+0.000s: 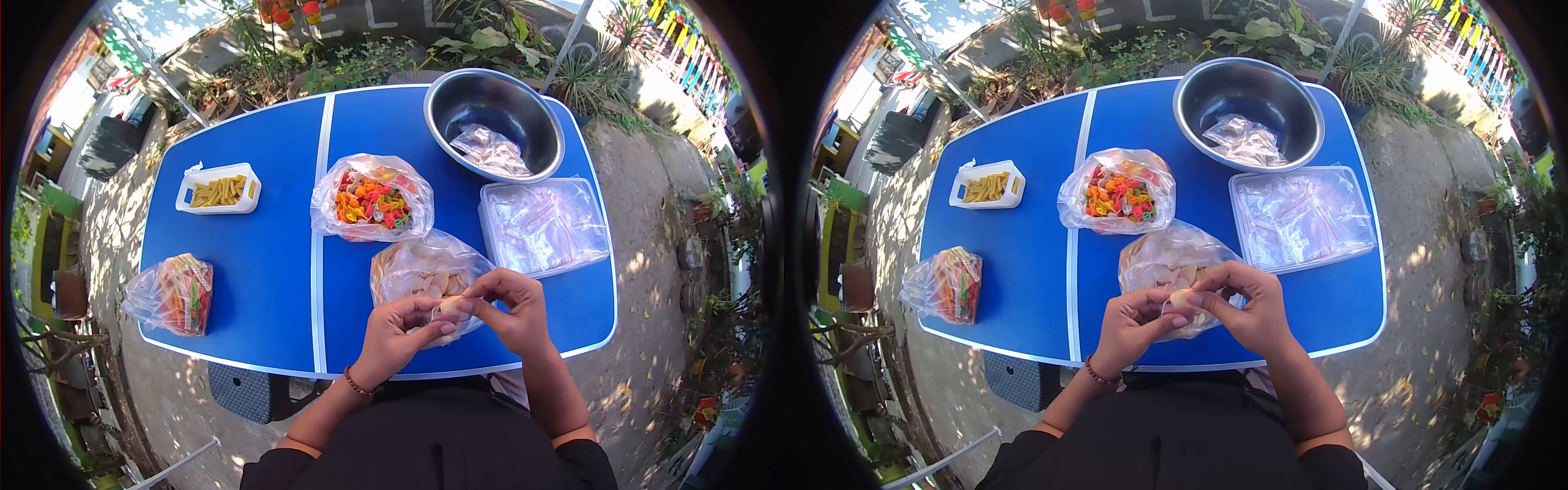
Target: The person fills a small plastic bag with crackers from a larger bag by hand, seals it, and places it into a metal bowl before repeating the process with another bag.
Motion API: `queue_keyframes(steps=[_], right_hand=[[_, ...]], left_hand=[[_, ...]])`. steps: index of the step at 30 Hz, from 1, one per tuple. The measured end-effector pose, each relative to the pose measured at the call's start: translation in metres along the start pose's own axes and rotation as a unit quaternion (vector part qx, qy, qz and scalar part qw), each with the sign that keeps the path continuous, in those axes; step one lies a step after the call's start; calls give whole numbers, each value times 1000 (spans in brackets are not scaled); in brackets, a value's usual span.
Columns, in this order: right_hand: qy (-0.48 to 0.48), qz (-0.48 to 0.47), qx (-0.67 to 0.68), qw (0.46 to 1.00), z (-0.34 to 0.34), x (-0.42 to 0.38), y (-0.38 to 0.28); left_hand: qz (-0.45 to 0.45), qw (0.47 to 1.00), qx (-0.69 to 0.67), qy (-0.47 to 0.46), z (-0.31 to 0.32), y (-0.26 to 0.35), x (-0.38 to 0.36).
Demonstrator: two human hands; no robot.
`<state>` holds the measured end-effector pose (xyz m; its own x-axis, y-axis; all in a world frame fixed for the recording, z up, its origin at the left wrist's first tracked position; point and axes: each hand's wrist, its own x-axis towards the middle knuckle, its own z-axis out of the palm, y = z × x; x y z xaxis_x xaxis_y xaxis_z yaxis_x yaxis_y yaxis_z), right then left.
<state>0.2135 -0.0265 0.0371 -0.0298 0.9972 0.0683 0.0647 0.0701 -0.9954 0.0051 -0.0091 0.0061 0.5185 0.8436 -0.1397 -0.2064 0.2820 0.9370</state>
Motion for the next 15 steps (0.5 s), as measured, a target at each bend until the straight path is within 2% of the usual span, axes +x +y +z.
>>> queue_keyframes(steps=[2, 5, 8, 11, 14, 15], right_hand=[[-12, 18, 16, 1000, -2, 1, -2], [-75, -78, -134, 985, -7, 5, -10], [-89, -159, -206, 961, -4, 8, -14], [1, -110, -85, 990, 7, 8, -11], [-41, 28, -179, 983, 2, 5, 5], [-65, 15, -274, 960, 4, 2, 11]], left_hand=[[-17, 999, -27, -9, 1, 3, 0], [-17, 999, -22, -24, -2, 3, 0], [2, 1000, -29, -4, -2, -3, 0], [28, 999, -13, 10, -4, 4, 0], [75, 995, -19, 68, -6, 5, 1], [87, 993, -20, 71, -7, 5, 1]])
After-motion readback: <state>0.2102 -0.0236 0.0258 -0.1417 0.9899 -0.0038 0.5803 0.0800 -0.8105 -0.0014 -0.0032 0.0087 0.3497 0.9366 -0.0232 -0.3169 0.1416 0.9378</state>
